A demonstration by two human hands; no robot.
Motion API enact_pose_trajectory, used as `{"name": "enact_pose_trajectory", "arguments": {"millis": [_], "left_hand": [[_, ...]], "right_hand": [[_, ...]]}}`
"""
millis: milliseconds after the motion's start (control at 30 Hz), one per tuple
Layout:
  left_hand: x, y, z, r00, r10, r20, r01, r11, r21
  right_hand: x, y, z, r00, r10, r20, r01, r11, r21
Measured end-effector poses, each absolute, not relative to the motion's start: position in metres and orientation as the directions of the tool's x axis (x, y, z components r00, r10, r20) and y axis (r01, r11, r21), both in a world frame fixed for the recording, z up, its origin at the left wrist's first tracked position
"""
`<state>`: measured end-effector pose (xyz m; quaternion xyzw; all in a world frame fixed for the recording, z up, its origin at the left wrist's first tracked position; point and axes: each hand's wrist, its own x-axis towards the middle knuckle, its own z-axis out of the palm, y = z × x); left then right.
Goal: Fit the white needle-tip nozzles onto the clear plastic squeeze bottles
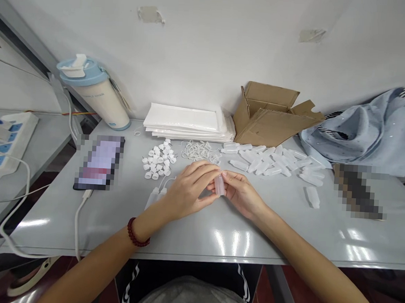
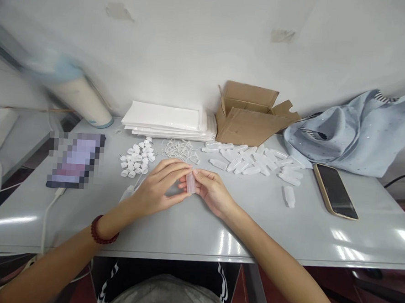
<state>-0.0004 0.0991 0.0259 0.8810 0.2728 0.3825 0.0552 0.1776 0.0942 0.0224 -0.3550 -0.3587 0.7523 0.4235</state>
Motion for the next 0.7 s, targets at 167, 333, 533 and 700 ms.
{"name": "enact_pose_trajectory", "arguments": {"millis": [167, 333, 533, 700], "left_hand": [[0.001, 0.099, 0.026, 0.546, 0.533, 0.646, 0.443, -0.838, 0.317], [-0.004, 0.098, 0.031, 0.603, 0.547, 0.581, 0.485, -0.829, 0.278], [-0.030, 0.081, 0.033, 0.665, 0.656, 0.357, 0.538, -0.752, 0.381], [-0.074, 0.065, 0.031, 0.657, 0.729, 0.192, 0.593, -0.657, 0.466]], "right_hand": [[0.180, 0.097, 0.022, -0.437, 0.868, -0.237, -0.333, -0.400, -0.854], [0.182, 0.100, 0.019, -0.327, 0.933, -0.153, -0.239, -0.238, -0.941], [0.187, 0.102, 0.021, -0.291, 0.946, -0.139, -0.013, -0.149, -0.989], [0.190, 0.104, 0.026, -0.187, 0.970, -0.156, 0.003, -0.159, -0.987]]}}
